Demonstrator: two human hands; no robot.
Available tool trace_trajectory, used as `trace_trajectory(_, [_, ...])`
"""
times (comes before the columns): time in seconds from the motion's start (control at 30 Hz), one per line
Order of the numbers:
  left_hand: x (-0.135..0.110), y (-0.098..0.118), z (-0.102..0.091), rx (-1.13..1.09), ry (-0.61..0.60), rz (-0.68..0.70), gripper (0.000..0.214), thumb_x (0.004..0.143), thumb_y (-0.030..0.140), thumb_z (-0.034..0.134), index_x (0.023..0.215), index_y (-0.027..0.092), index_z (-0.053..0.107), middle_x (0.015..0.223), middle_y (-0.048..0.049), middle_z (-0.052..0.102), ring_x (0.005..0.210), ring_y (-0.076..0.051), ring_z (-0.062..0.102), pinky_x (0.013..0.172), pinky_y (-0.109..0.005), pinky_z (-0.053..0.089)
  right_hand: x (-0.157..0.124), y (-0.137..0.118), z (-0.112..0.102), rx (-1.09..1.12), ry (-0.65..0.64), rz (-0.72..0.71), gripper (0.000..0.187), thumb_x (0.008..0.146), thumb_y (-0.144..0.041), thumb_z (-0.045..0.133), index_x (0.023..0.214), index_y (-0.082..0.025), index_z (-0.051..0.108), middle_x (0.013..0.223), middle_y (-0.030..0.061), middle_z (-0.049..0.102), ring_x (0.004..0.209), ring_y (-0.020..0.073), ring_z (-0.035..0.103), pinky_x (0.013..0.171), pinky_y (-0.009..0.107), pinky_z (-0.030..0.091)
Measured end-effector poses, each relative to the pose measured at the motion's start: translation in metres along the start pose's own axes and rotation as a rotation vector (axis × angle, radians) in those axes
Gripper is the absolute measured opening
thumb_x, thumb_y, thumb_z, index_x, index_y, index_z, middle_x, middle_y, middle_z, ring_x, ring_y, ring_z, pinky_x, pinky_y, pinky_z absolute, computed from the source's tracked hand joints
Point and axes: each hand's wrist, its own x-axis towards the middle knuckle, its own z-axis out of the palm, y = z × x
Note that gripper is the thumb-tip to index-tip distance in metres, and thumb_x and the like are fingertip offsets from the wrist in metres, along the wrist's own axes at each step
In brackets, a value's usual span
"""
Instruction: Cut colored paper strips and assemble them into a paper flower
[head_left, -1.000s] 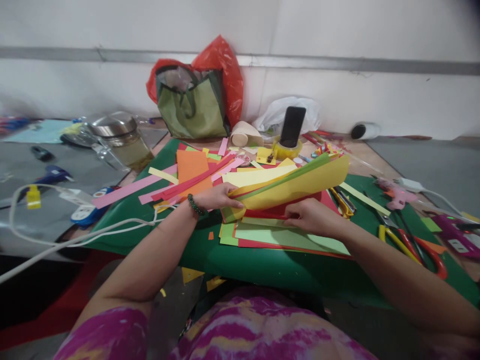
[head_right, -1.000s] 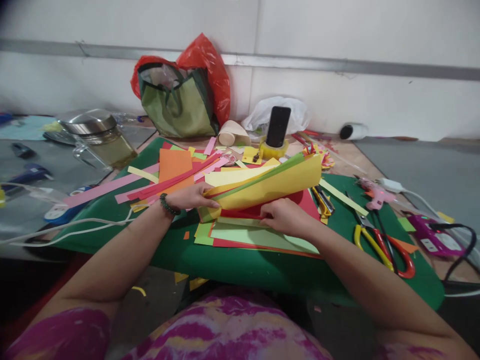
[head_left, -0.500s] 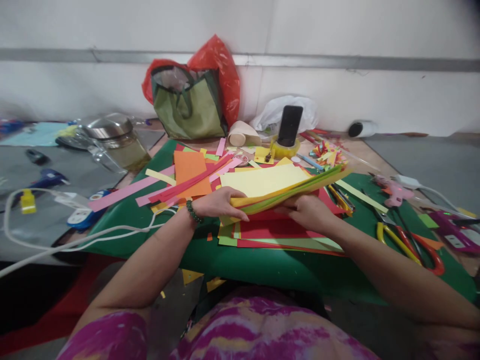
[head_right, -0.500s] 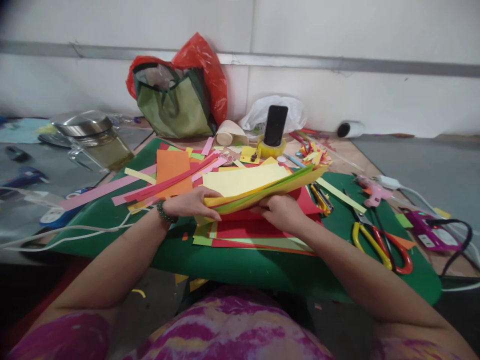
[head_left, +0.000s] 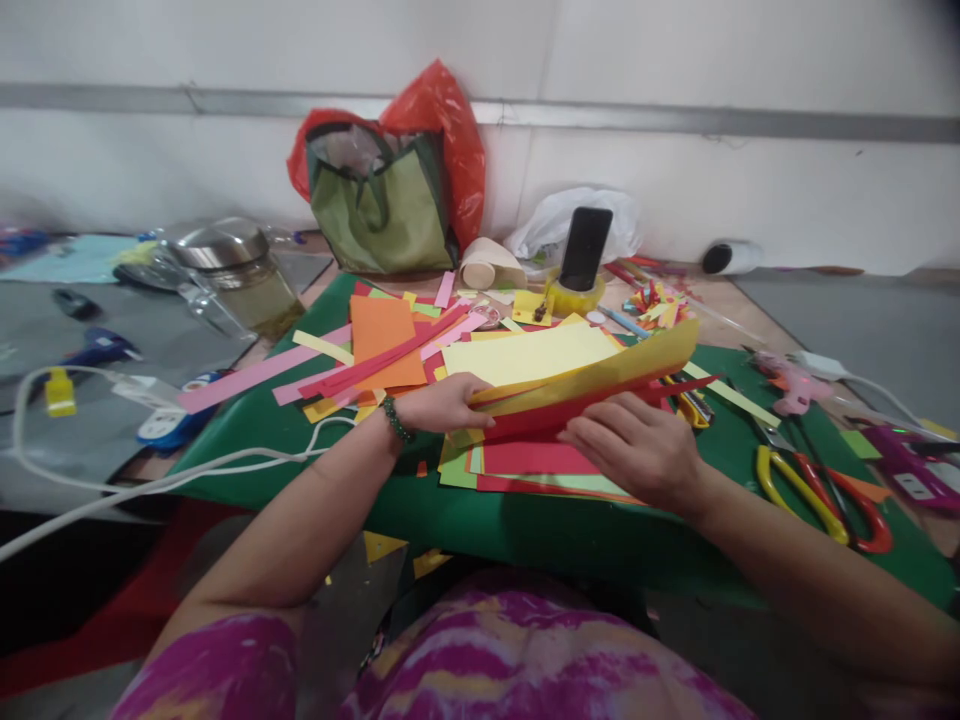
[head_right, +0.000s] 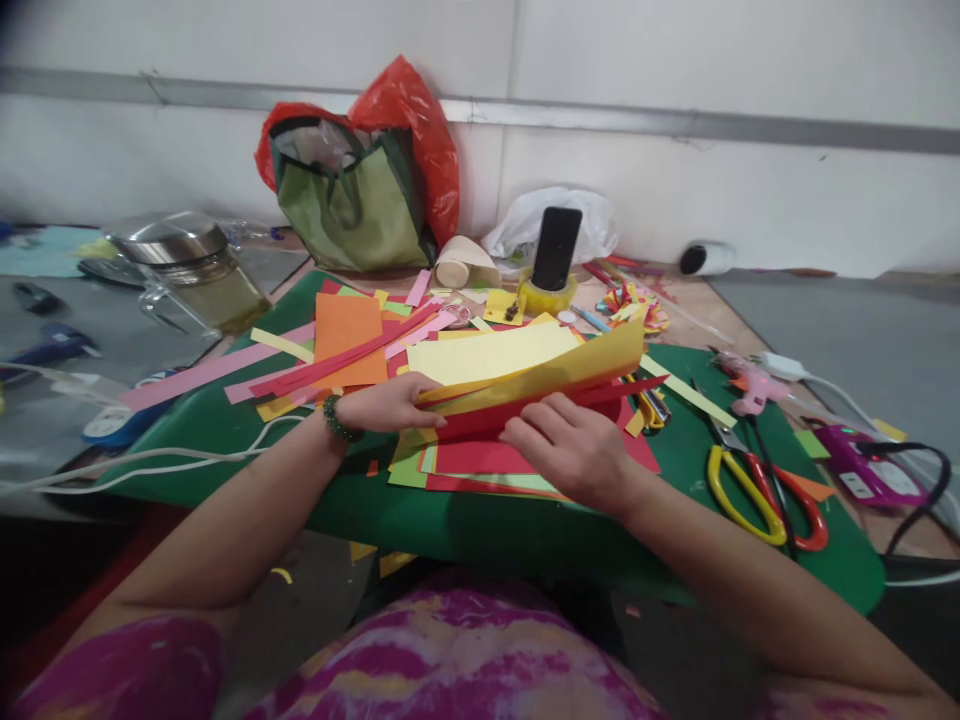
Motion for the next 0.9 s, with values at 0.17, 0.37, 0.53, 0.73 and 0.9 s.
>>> trace_trajectory(0.17, [0.006,-0.010,-0.008,-0.115,-0.034,-0.061,0.031,0.068,0.037,0.071,0.088,0.014,0.068,0.090,-0.0037,0.071,0.077,-0.017,0.060,0.067,-0.024,0.047,-0.003,-0.006,0.003,0.051,-0.376,-0.048,0.030,0.086,-0.024,0.060,0.113,-0.011,0.062,0.107,0.0163,0.068,0.095,0.0267,0.063,0.073,0.032,0.047])
trace_trajectory(0.37, [0.008,-0.021,-0.006,-0.278,0.006,-0.189,0.039,0.059,0.037,0.080,0.091,0.016,0.070,0.091,-0.0044,0.072,0.078,-0.019,0.063,0.068,-0.027,0.049,0.003,-0.008,-0.004,0.110,-0.565,0.058,0.030,0.084,-0.017,0.056,0.114,-0.011,0.061,0.108,0.0169,0.068,0.095,0.0262,0.065,0.071,0.030,0.045])
trace_trajectory(0.53, [0.008,-0.021,-0.005,-0.405,0.010,-0.227,0.041,0.054,0.035,0.083,0.088,0.017,0.069,0.090,-0.0044,0.072,0.083,-0.020,0.064,0.073,-0.030,0.051,0.006,-0.011,-0.007,0.090,-0.573,0.049,0.023,0.084,-0.014,0.051,0.102,-0.011,0.065,0.099,0.0148,0.070,0.084,0.0240,0.067,0.062,0.028,0.040])
trace_trajectory(0.73, [0.008,-0.023,-0.006,-0.355,0.067,-0.261,0.045,0.051,0.037,0.085,0.089,0.019,0.068,0.090,-0.0017,0.071,0.088,-0.020,0.063,0.079,-0.030,0.051,0.007,-0.004,-0.007,0.112,-0.586,0.061,0.026,0.088,-0.008,0.042,0.085,-0.013,0.068,0.084,0.0112,0.072,0.072,0.0190,0.066,0.057,0.026,0.035])
trace_trajectory(0.9, [0.008,-0.022,-0.006,-0.408,0.014,-0.250,0.044,0.051,0.039,0.086,0.085,0.017,0.069,0.083,-0.0037,0.071,0.077,-0.018,0.063,0.072,-0.030,0.051,0.012,0.012,-0.004,0.190,-0.537,0.108,0.026,0.090,-0.017,0.045,0.082,-0.016,0.070,0.081,0.0087,0.073,0.069,0.0178,0.064,0.056,0.025,0.033])
